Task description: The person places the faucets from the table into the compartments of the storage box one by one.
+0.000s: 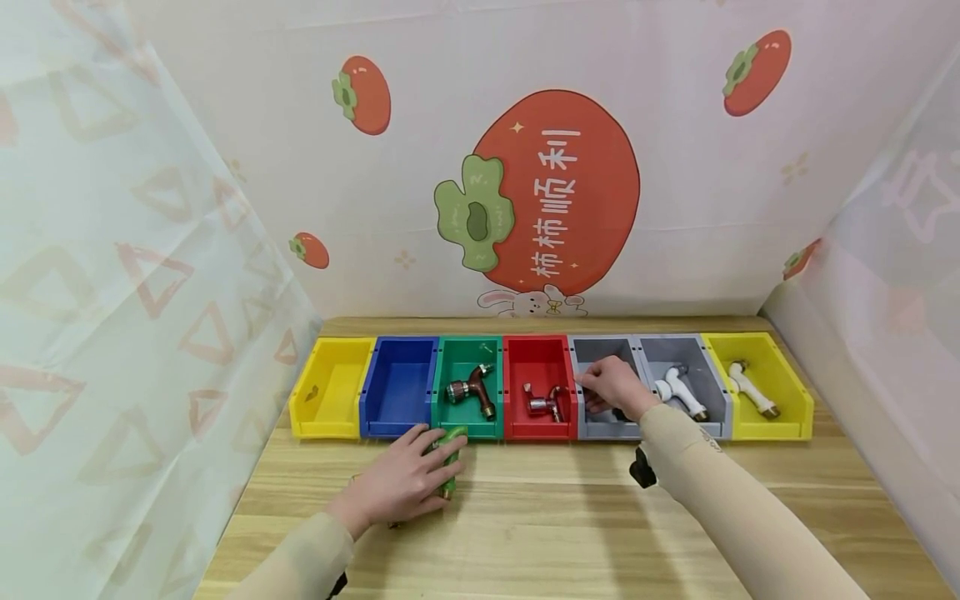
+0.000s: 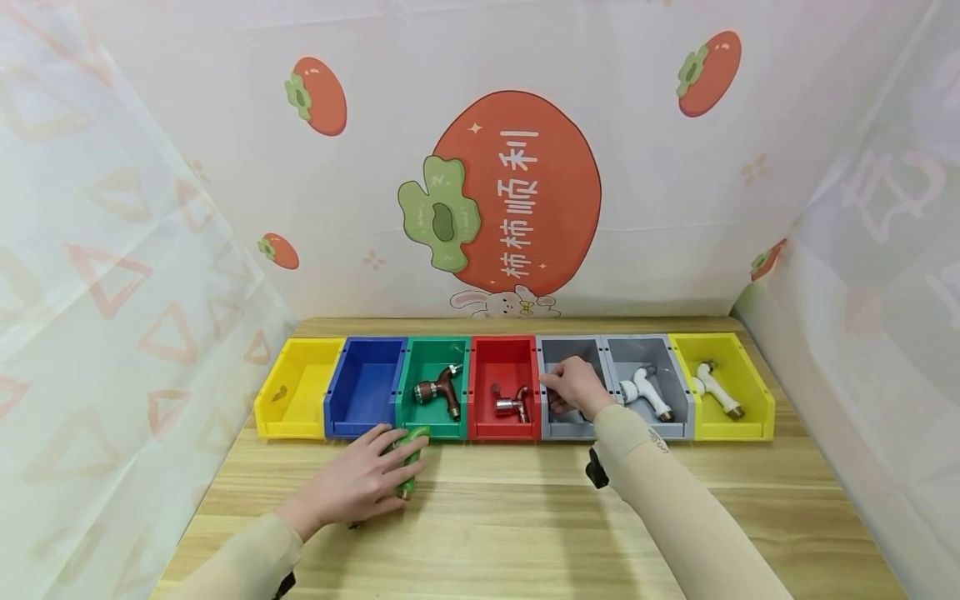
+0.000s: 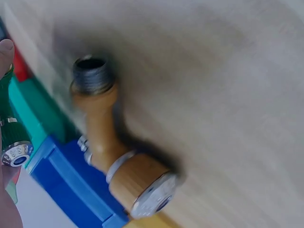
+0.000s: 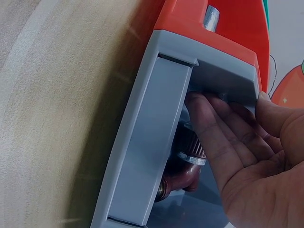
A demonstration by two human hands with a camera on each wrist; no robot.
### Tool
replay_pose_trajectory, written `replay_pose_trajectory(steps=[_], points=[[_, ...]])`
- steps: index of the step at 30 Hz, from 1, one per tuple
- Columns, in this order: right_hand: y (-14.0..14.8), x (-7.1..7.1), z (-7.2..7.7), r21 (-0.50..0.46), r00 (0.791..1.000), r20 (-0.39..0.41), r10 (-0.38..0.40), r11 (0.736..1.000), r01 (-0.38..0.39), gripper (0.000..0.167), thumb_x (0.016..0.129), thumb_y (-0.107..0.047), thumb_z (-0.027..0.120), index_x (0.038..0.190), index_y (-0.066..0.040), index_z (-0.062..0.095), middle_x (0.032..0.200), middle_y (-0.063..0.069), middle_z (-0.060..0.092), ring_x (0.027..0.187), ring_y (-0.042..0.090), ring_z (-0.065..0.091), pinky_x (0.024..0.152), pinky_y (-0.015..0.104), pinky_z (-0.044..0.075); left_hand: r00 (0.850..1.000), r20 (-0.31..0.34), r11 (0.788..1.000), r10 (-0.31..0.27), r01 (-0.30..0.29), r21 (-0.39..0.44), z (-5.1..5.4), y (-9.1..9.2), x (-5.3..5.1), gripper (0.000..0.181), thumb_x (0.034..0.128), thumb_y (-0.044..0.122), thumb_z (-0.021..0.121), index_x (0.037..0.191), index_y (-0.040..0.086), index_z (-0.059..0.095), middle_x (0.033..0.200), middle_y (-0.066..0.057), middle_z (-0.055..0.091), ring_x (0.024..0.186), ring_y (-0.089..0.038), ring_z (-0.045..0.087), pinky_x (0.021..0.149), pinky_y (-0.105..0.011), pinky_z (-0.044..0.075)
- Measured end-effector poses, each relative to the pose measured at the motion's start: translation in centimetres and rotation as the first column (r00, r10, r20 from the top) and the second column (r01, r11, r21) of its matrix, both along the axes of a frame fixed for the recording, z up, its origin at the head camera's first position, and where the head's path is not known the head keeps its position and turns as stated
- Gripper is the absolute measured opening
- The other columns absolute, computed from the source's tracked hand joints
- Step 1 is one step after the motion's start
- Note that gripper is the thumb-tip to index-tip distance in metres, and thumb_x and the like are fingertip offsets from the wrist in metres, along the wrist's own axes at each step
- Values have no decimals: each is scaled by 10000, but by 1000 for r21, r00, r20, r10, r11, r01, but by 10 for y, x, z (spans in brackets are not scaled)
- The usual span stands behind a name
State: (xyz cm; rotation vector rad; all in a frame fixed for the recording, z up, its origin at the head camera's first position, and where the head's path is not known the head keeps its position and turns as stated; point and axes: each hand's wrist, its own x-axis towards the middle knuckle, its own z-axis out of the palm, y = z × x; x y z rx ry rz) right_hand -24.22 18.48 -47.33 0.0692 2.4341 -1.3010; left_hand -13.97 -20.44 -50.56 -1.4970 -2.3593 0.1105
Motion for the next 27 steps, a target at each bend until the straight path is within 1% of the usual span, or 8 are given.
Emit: replay_pose_trajectory(steps=[4, 9, 14, 16, 19, 23, 25, 27], points=[[0, 0, -1, 1, 1000, -4, 10, 1000, -10, 299, 1051, -211, 605, 931, 39, 717, 854, 187, 695, 755, 298, 729, 744, 453, 645, 998, -55, 1000, -7, 7, 15, 9, -1, -8, 659, 814, 563, 816, 1339, 183, 698, 1478, -99, 574, 1262, -353, 593, 1046, -564, 504], [1, -1, 0, -1, 1000, -1, 6, 1000, -6, 301, 1050, -219, 609, 931, 34, 720, 850, 182, 694, 750, 289, 728, 749, 457, 644, 996, -83, 999, 12, -9, 31, 23, -4, -16, 669, 811, 540, 828, 1360, 187, 683, 1491, -104, 563, 1286, -365, 579, 1073, -570, 483], [1, -2, 1, -11, 1000, 2, 16, 1000, -16, 304, 1054, -213, 600, 944, 42, 723, 862, 197, 696, 766, 304, 731, 754, 459, 644, 989, -142, 999, 29, -26, 24, 37, -8, -25, 677, 821, 545, 816, 1381, 195, 669, 1523, -97, 532, 1295, -368, 576, 1091, -562, 472], [1, -2, 1, -17, 1000, 6, 17, 1000, -17, 303, 1054, -212, 599, 950, 43, 726, 868, 205, 695, 776, 313, 730, 757, 461, 643, 987, -154, 999, 36, -33, 19, 42, -9, -29, 681, 830, 549, 807, 1395, 199, 656, 1541, -92, 512, 1299, -369, 572, 1103, -562, 462], [1, -1, 1, -23, 1000, 10, 10, 1000, -10, 299, 1055, -207, 598, 952, 42, 726, 868, 207, 691, 774, 316, 727, 757, 463, 642, 989, -143, 999, 46, -43, 27, 49, -11, -33, 659, 858, 538, 787, 1407, 202, 646, 1551, -90, 500, 1310, -373, 561, 1114, -572, 448], [1, -1, 0, -27, 1000, 7, 6, 1000, -6, 290, 1052, -200, 601, 955, 44, 723, 857, 203, 685, 754, 304, 721, 748, 457, 643, 986, -157, 998, 60, -57, 24, 56, -14, -38, 631, 891, 546, 748, 1408, 200, 645, 1531, -94, 524, 1318, -372, 555, 1120, -570, 442], [1, -1, 0, -26, 1000, 7, 2, 1000, -2, 287, 1049, -202, 608, 954, 44, 722, 848, 199, 680, 747, 299, 718, 744, 452, 644, 982, -176, 998, 69, -66, 18, 58, -16, -40, 631, 897, 560, 735, 1408, 199, 647, 1527, -96, 528, 1316, -371, 560, 1124, -564, 440], [1, -1, -1, -23, 1000, 6, 1, 1000, 0, 289, 1048, -206, 611, 949, 42, 723, 842, 196, 677, 743, 296, 717, 740, 450, 644, 980, -185, 997, 73, -69, 28, 60, -16, -41, 645, 871, 554, 767, 1396, 194, 659, 1518, -100, 537, 1305, -375, 568, 1119, -565, 445]])
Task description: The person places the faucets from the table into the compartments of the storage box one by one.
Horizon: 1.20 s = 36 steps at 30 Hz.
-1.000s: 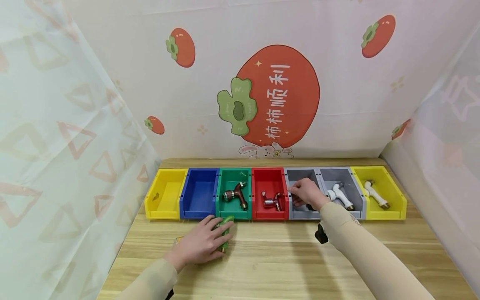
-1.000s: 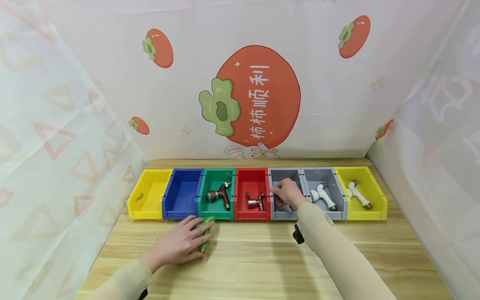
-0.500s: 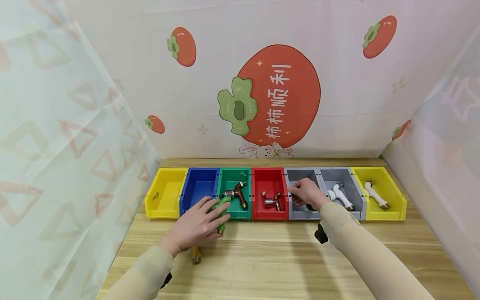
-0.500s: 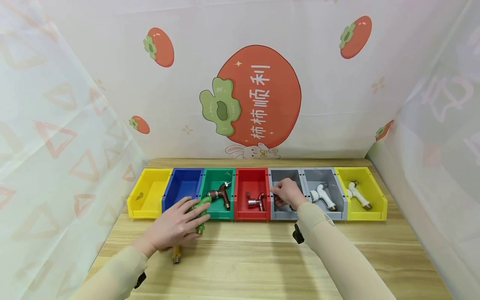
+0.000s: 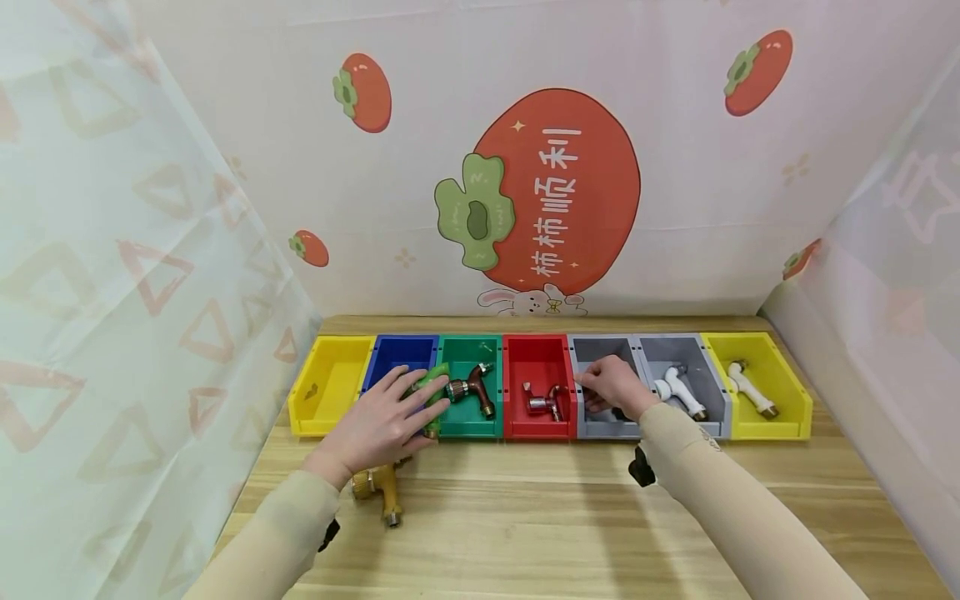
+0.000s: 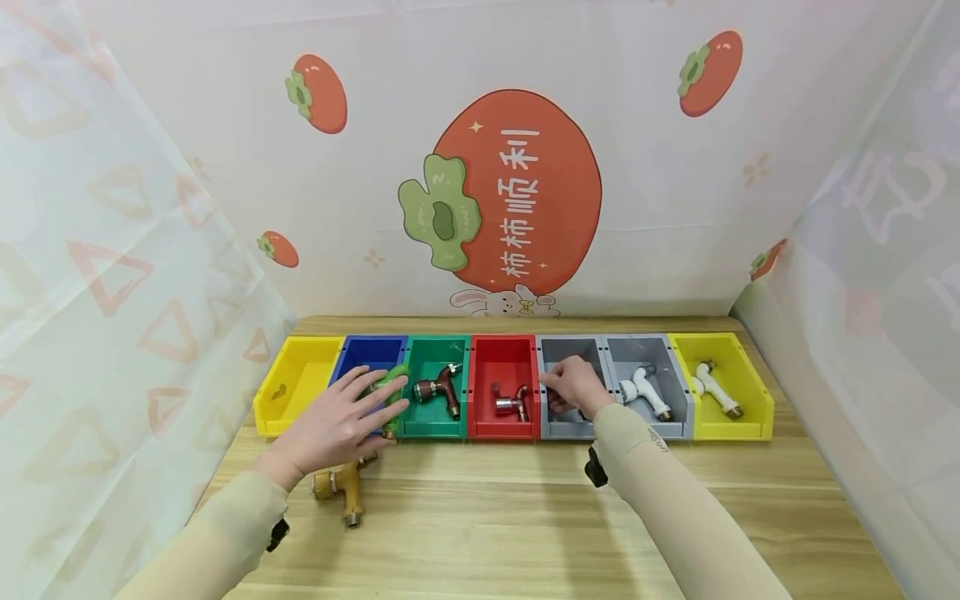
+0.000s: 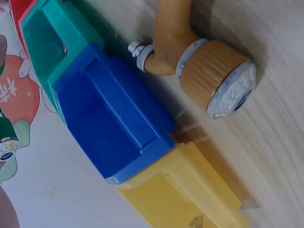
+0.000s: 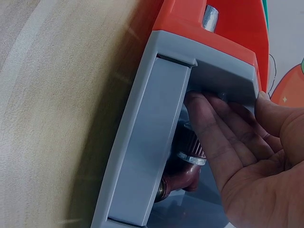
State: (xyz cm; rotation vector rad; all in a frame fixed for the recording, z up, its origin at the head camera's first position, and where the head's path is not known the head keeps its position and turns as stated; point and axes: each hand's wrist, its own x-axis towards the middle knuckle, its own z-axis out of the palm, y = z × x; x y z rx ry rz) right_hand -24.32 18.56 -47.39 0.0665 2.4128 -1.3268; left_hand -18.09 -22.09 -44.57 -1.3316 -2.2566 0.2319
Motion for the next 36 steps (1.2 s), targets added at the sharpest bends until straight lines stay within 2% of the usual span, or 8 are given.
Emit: replay_pose_trajectory(steps=[2, 7, 9, 14, 22, 28, 32, 36], points=[[0, 0, 0, 5, 1000, -2, 4, 1000, -4, 296, 1050, -210, 607, 947, 42, 722, 842, 192, 678, 739, 289, 716, 739, 449, 644, 1000, -11, 1000, 1, -1, 4, 2, -1, -2, 607, 916, 565, 710, 1392, 191, 662, 1517, -100, 538, 1303, -377, 569, 1122, -562, 443], [1, 0, 0, 3, 1000, 4, 6, 1000, -6, 310, 1048, -216, 610, 936, 51, 721, 839, 189, 679, 735, 290, 717, 742, 456, 644, 999, -34, 1000, 2, -1, 16, 4, -4, -7, 612, 890, 562, 743, 1368, 185, 680, 1495, -103, 560, 1294, -382, 574, 1123, -564, 441], [1, 0, 0, 4, 1000, 2, 17, 1000, -17, 316, 1051, -215, 605, 931, 55, 716, 836, 193, 676, 735, 297, 717, 741, 461, 643, 999, -39, 1000, 3, -2, 24, 3, -6, -10, 662, 820, 551, 820, 1353, 181, 691, 1486, -107, 568, 1284, -385, 580, 1115, -568, 448], [1, 0, 0, 7, 1000, 4, 14, 1000, -14, 311, 1046, -224, 614, 925, 43, 718, 845, 197, 680, 747, 310, 722, 745, 461, 643, 999, -43, 999, 11, -9, 46, 3, -10, -18, 654, 796, 527, 848, 1322, 164, 710, 1468, -119, 583, 1265, -398, 588, 1099, -578, 459], [0, 0, -1, 7, 1000, 0, 4, 1000, -5, 308, 1049, -222, 610, 941, 46, 719, 853, 194, 685, 750, 304, 724, 739, 452, 644, 998, 11, 994, 70, -70, 84, 0, -15, -28, 642, 817, 502, 838, 1343, 161, 701, 1502, -116, 550, 1298, -414, 561, 1100, -589, 453], [0, 1, 0, 13, 1000, 6, -4, 1000, 4, 305, 1050, -230, 609, 950, 35, 723, 855, 197, 685, 770, 324, 724, 740, 451, 644, 994, 32, 989, 106, -108, 98, -5, -18, -35, 675, 790, 494, 859, 1347, 150, 698, 1502, -125, 547, 1294, -413, 564, 1095, -591, 455], [-1, 1, 1, 17, 1000, 9, -5, 1000, 5, 305, 1051, -229, 606, 963, 38, 722, 851, 202, 682, 774, 332, 724, 740, 456, 644, 989, 42, 985, 142, -145, 92, -9, -19, -39, 672, 781, 500, 862, 1330, 143, 710, 1489, -126, 561, 1276, -410, 579, 1078, -586, 472], [0, 0, 0, 15, 1000, 13, -10, 1000, 10, 293, 1052, -214, 602, 970, 44, 716, 836, 192, 678, 743, 302, 720, 736, 455, 644, 981, 69, 980, 182, -187, 71, -12, -20, -41, 656, 812, 520, 830, 1339, 152, 705, 1495, -118, 556, 1289, -401, 567, 1080, -579, 472]])
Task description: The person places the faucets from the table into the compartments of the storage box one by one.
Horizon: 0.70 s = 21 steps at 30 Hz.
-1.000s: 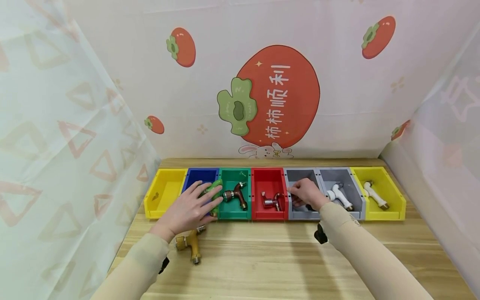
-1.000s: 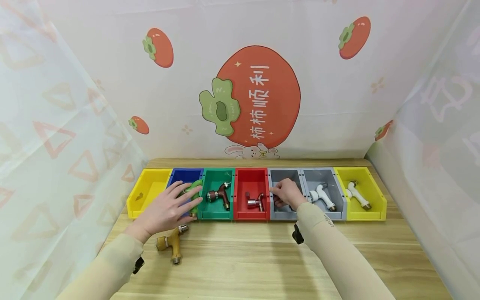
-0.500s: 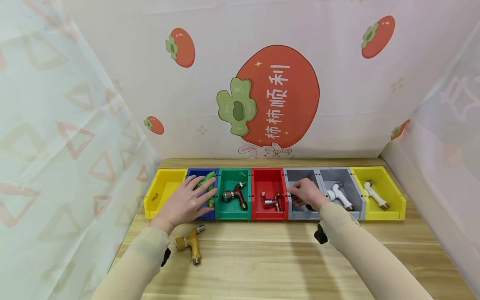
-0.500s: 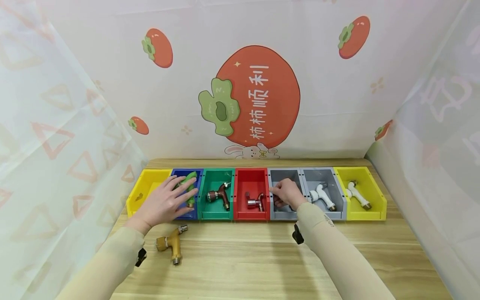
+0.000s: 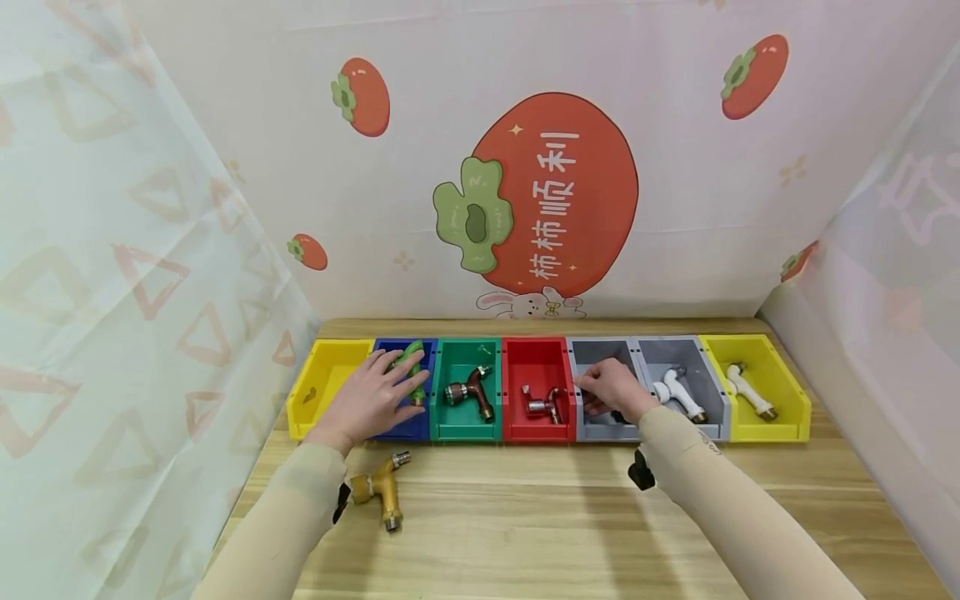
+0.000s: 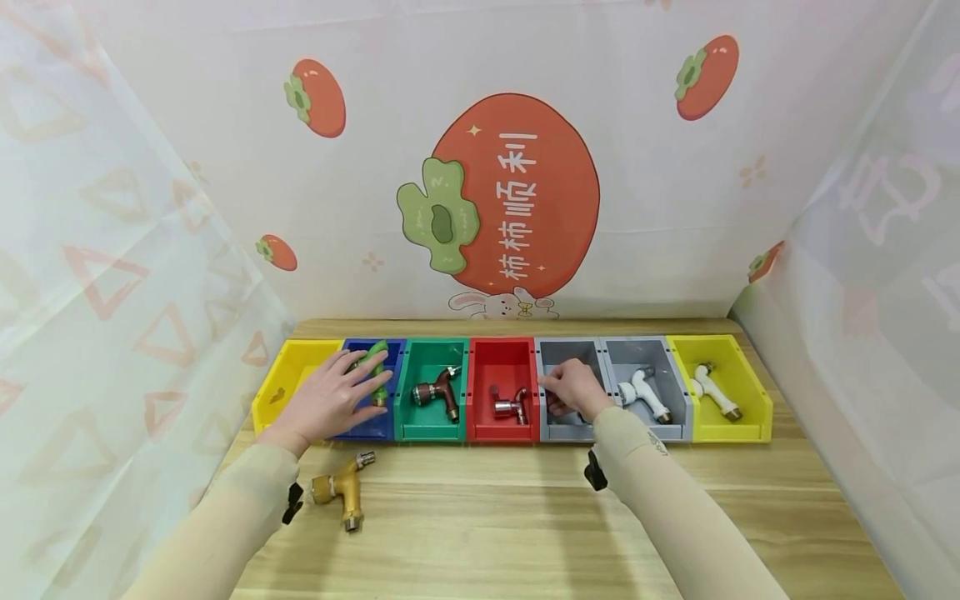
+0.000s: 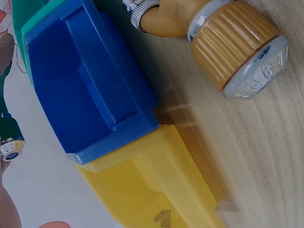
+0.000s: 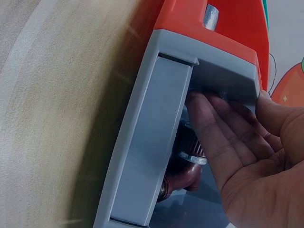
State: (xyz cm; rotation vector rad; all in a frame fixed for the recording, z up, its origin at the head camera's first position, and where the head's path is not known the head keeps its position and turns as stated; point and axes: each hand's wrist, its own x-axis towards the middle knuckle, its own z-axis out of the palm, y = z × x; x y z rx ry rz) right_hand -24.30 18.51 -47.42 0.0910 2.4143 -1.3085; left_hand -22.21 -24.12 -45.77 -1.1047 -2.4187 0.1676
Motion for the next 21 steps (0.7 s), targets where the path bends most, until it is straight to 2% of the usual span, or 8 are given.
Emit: replay_pose_trajectory(steps=[9, 21], points=[[-1, 0, -1, -16, 1000, 2, -13, 1000, 13, 281, 1053, -199, 599, 964, 45, 706, 822, 190, 674, 702, 269, 711, 729, 456, 644, 991, 118, 997, 62, -57, -50, -3, 4, -6, 624, 870, 523, 778, 1368, 158, 685, 1515, -116, 536, 1301, -405, 555, 1106, -578, 447], [0, 1, -1, -8, 1000, -6, -4, 1000, 4, 287, 1058, -207, 591, 987, 43, 715, 829, 188, 677, 726, 282, 717, 741, 454, 643, 969, 207, 990, 132, -118, -77, -7, 0, -11, 615, 873, 513, 781, 1370, 165, 684, 1522, -120, 529, 1301, -397, 543, 1102, -592, 443]])
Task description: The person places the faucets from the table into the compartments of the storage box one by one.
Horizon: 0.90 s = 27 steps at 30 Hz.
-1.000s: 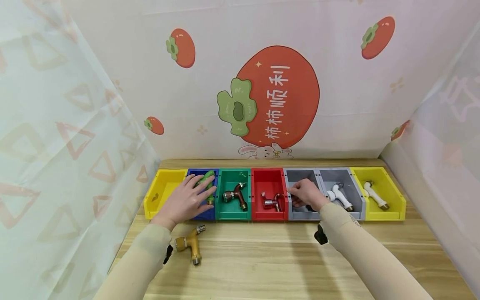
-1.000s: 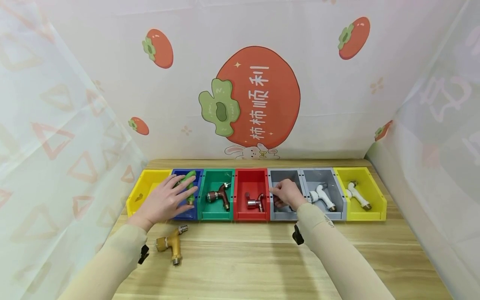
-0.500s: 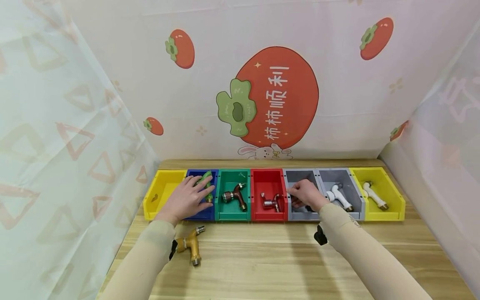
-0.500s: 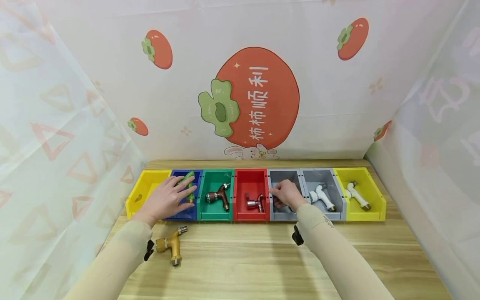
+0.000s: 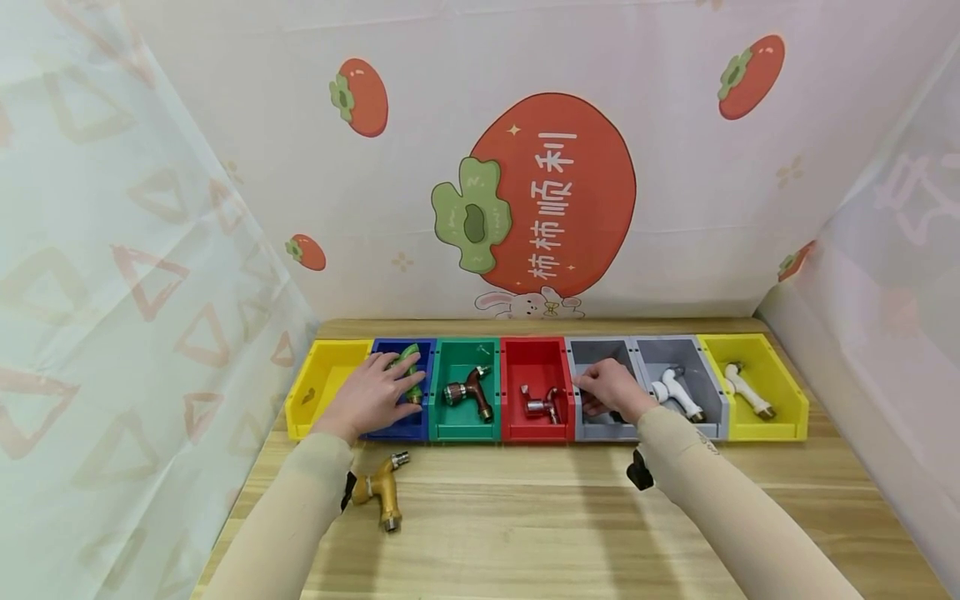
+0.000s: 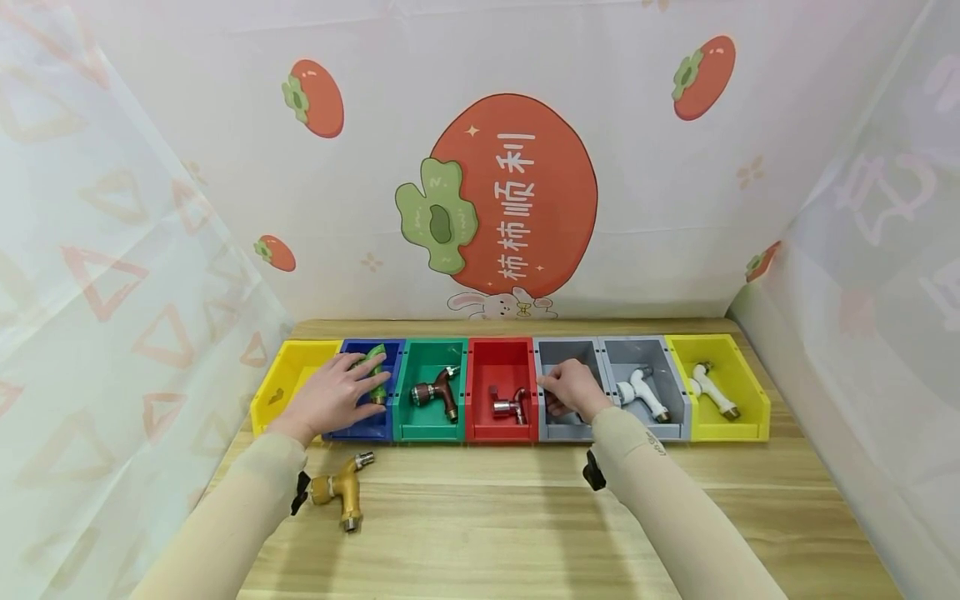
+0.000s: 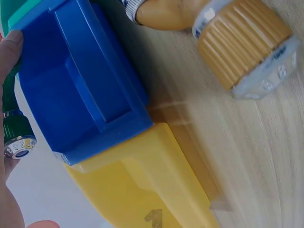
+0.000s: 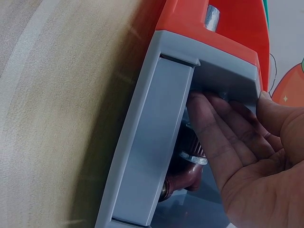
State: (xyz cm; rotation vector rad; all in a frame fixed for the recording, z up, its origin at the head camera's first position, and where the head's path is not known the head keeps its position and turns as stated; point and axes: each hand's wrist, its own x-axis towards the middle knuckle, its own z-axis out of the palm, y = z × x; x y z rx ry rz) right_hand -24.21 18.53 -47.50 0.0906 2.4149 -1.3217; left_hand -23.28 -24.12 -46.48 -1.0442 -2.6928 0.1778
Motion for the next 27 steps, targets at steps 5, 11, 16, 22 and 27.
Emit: replay_pose_trajectory(steps=[5, 11, 16, 22, 27], points=[[0, 0, 0, 6, 1000, -5, 1, 1000, -1, 286, 1059, -207, 590, 1008, 44, 718, 843, 196, 682, 758, 312, 723, 750, 461, 642, 999, 44, 999, 25, -24, -22, 0, -3, -1, 608, 874, 502, 785, 1374, 172, 682, 1531, -107, 521, 1302, -390, 537, 1109, -591, 435], [0, 0, -1, 9, 1000, -2, -2, 1000, 2, 288, 1063, -208, 582, 1017, 43, 715, 856, 201, 680, 780, 332, 723, 740, 449, 643, 996, 82, 998, 43, -39, -50, 0, -2, -3, 622, 875, 533, 768, 1375, 175, 680, 1539, -102, 513, 1302, -397, 536, 1106, -600, 430], [0, 1, -1, 12, 1000, 0, -1, 1000, 1, 294, 1062, -220, 586, 1022, 40, 717, 863, 204, 681, 778, 327, 722, 728, 435, 644, 992, 114, 997, 54, -47, -60, -2, -2, -4, 623, 880, 545, 754, 1374, 173, 681, 1539, -106, 512, 1297, -399, 537, 1109, -600, 427], [-1, 0, -1, 25, 1000, -1, -1, 1000, 1, 310, 1059, -241, 592, 1044, 39, 723, 862, 191, 687, 777, 310, 727, 731, 430, 646, 990, 125, 996, 70, -64, -55, -3, -4, -4, 626, 885, 550, 747, 1376, 169, 679, 1535, -113, 515, 1283, -396, 549, 1114, -585, 430], [-1, 1, 0, 23, 1000, 1, 4, 1000, -4, 317, 1062, -243, 588, 1065, 44, 721, 862, 186, 686, 789, 316, 729, 744, 440, 645, 987, 145, 997, 72, -67, -40, -6, -5, -5, 609, 893, 519, 753, 1379, 161, 677, 1540, -120, 508, 1293, -391, 552, 1108, -577, 442]])
